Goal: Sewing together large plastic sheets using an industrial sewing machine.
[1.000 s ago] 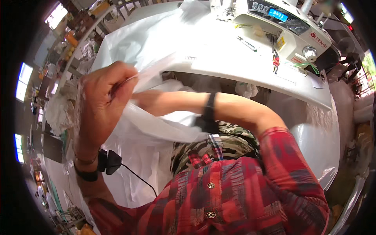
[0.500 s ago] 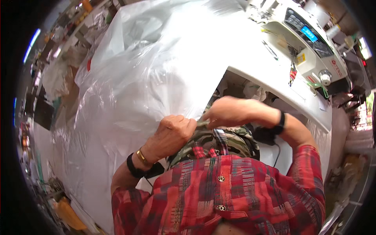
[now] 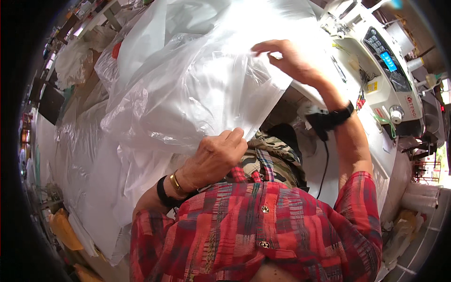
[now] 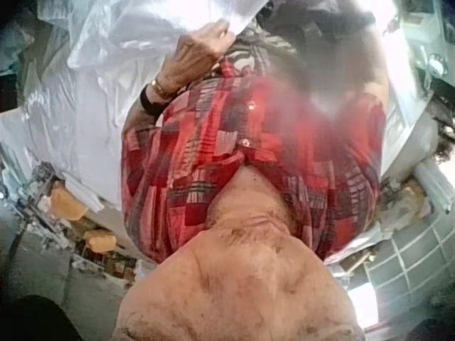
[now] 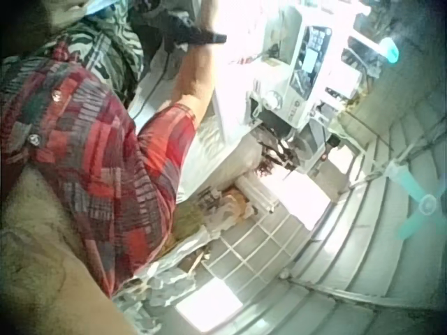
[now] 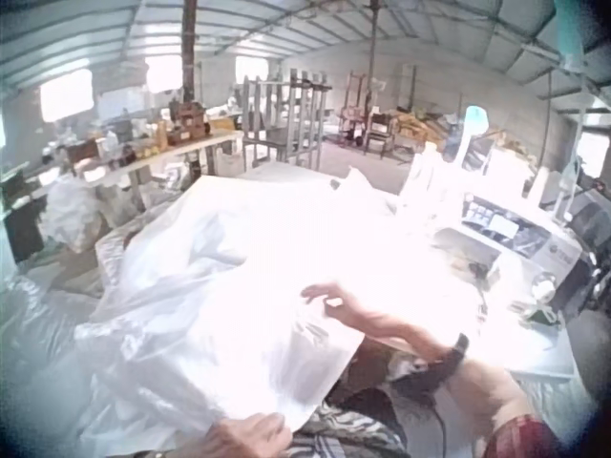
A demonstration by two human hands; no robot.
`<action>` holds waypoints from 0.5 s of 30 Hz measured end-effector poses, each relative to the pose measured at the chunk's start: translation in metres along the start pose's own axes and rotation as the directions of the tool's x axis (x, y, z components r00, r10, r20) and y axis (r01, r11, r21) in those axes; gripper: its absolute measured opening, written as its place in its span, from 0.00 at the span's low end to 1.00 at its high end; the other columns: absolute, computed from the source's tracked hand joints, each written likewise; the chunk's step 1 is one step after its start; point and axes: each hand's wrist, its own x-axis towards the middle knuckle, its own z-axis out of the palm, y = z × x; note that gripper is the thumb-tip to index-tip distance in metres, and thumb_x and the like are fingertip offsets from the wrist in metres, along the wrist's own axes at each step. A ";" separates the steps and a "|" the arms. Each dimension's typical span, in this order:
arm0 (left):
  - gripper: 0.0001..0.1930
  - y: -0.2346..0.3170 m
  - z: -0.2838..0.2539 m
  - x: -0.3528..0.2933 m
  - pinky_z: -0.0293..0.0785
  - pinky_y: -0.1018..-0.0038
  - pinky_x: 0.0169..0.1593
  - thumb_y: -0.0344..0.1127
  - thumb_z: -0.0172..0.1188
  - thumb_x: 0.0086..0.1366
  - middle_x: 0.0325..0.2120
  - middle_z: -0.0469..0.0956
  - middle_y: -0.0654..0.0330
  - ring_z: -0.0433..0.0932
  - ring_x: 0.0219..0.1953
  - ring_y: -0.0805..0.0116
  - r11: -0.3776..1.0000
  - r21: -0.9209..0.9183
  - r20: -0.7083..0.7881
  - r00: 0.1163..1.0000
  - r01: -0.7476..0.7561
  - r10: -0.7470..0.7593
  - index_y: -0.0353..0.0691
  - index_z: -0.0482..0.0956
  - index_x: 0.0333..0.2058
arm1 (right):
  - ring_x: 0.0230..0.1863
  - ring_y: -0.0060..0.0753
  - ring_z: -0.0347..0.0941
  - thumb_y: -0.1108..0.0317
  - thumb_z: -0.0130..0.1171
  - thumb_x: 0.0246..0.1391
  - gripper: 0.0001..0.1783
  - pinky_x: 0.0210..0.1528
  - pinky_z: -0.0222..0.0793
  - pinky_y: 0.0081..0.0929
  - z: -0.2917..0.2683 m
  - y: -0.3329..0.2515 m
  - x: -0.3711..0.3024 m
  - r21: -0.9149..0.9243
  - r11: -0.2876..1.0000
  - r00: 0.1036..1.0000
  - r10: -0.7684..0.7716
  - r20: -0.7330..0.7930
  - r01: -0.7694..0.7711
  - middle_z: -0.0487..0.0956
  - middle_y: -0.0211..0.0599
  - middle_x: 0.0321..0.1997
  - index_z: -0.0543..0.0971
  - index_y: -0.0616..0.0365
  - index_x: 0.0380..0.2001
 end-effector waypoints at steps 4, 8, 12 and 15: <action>0.10 0.005 -0.011 -0.003 0.75 0.68 0.31 0.27 0.56 0.56 0.32 0.72 0.55 0.78 0.31 0.58 0.996 -0.073 0.003 0.999 0.050 -0.050 0.32 0.74 0.37 | 0.45 0.39 0.75 0.83 0.49 0.52 0.20 0.49 0.71 0.34 -0.030 0.019 -0.039 -0.306 0.952 0.993 -0.021 -0.113 -0.015 0.77 0.38 0.47 0.77 0.56 0.48; 0.12 0.012 -0.015 0.001 0.76 0.69 0.32 0.27 0.57 0.57 0.33 0.75 0.54 0.79 0.33 0.59 0.994 -0.104 -0.045 0.998 0.042 -0.047 0.32 0.74 0.41 | 0.46 0.43 0.73 0.82 0.50 0.48 0.18 0.49 0.69 0.36 -0.027 0.029 -0.065 -0.426 0.890 0.970 0.068 -0.234 -0.165 0.76 0.37 0.44 0.78 0.56 0.42; 0.13 0.016 -0.016 0.001 0.77 0.70 0.32 0.27 0.57 0.57 0.33 0.77 0.53 0.80 0.33 0.60 0.992 -0.118 -0.029 0.999 0.039 -0.042 0.32 0.75 0.42 | 0.45 0.42 0.74 0.82 0.53 0.48 0.14 0.47 0.69 0.35 -0.023 0.032 -0.063 -0.353 0.926 0.975 0.061 -0.214 -0.135 0.77 0.37 0.43 0.78 0.56 0.38; 0.13 0.017 -0.016 0.001 0.77 0.70 0.32 0.27 0.57 0.58 0.33 0.77 0.53 0.80 0.32 0.60 0.996 -0.092 0.009 1.000 0.021 -0.021 0.32 0.75 0.43 | 0.43 0.41 0.75 0.78 0.54 0.51 0.11 0.46 0.70 0.35 -0.028 0.037 -0.057 -0.417 0.902 0.981 0.040 -0.189 -0.117 0.77 0.36 0.41 0.78 0.55 0.38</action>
